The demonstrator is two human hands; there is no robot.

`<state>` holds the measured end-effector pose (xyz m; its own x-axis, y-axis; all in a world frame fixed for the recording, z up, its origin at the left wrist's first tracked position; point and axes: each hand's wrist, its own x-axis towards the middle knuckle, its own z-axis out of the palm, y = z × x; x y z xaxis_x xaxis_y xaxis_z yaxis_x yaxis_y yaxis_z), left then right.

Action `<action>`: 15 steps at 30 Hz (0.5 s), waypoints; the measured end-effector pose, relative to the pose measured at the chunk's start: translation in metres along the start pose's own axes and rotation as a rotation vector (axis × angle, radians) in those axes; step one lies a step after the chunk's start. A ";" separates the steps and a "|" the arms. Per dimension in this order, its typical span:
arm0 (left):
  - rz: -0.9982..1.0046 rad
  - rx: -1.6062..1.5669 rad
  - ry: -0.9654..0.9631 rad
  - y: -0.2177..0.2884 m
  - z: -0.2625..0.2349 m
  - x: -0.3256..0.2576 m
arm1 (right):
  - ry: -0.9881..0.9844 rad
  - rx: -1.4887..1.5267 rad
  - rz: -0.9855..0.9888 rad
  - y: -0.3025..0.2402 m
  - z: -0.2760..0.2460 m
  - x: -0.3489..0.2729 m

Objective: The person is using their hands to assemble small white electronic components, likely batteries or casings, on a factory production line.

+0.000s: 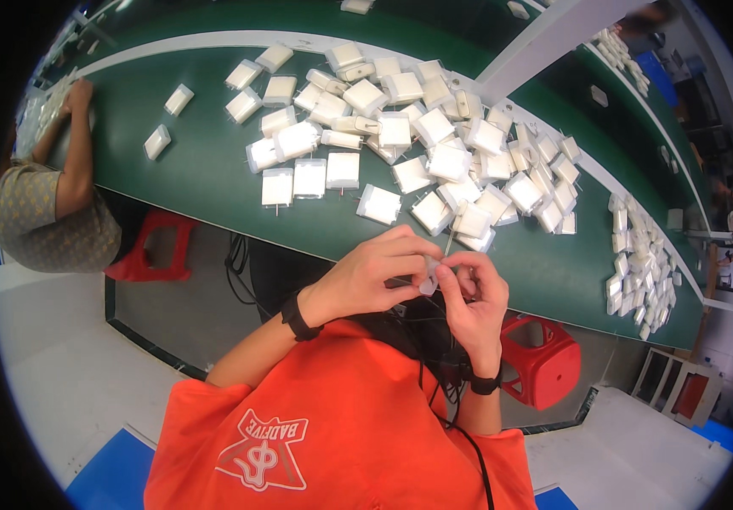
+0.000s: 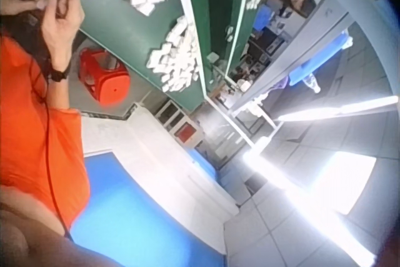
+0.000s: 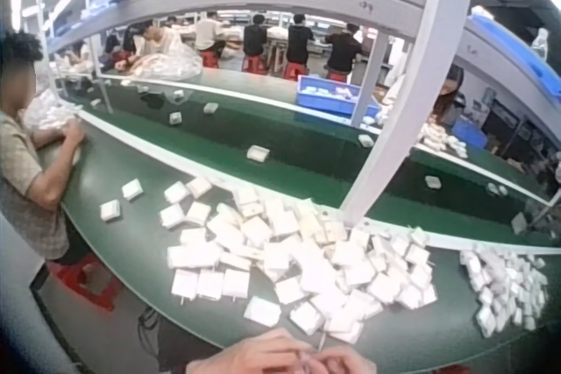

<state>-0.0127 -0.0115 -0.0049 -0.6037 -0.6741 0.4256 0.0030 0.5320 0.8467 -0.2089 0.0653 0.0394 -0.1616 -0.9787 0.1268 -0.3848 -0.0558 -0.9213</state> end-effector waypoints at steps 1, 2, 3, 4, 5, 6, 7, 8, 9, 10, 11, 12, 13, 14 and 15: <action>-0.001 -0.001 0.001 0.001 -0.001 0.000 | 0.003 0.017 0.003 -0.001 0.000 0.000; -0.006 -0.004 -0.015 0.002 -0.003 0.002 | 0.001 0.017 0.002 -0.003 -0.002 0.001; -0.012 -0.007 -0.031 0.002 -0.004 0.003 | -0.013 0.032 -0.025 -0.005 -0.006 0.000; -0.013 -0.007 -0.028 0.002 -0.004 0.003 | -0.026 0.048 -0.053 -0.006 -0.008 0.000; -0.011 -0.012 -0.029 0.002 -0.003 0.004 | -0.028 0.049 -0.052 -0.003 -0.010 -0.001; -0.008 -0.018 -0.030 0.002 -0.003 0.004 | -0.031 0.028 -0.023 0.001 -0.012 -0.002; -0.009 -0.018 -0.030 0.002 -0.003 0.003 | -0.033 0.008 0.006 0.004 -0.012 -0.003; -0.011 -0.012 -0.037 0.002 -0.003 0.003 | -0.031 0.007 0.007 0.005 -0.011 -0.003; -0.014 -0.005 -0.044 0.002 -0.003 0.003 | -0.022 0.017 0.016 0.006 -0.010 -0.004; -0.013 -0.006 -0.047 0.002 -0.003 0.003 | -0.012 0.027 0.025 0.006 -0.009 -0.003; -0.010 -0.009 -0.048 0.002 -0.003 0.003 | -0.008 0.027 0.026 0.005 -0.007 -0.002; -0.008 -0.013 -0.048 0.001 -0.003 0.003 | -0.009 0.020 0.025 0.004 -0.005 0.000; -0.006 -0.013 -0.053 0.000 -0.001 0.002 | -0.010 0.013 0.023 0.003 -0.003 0.002; -0.002 -0.007 -0.027 -0.001 0.001 0.000 | -0.006 0.013 0.024 0.000 -0.001 0.004; 0.002 0.000 -0.001 -0.001 0.002 -0.001 | -0.014 -0.001 0.003 -0.003 0.001 0.008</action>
<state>-0.0139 -0.0107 -0.0067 -0.6047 -0.6726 0.4266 0.0040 0.5331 0.8461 -0.2079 0.0579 0.0424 -0.1499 -0.9816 0.1184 -0.3852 -0.0523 -0.9214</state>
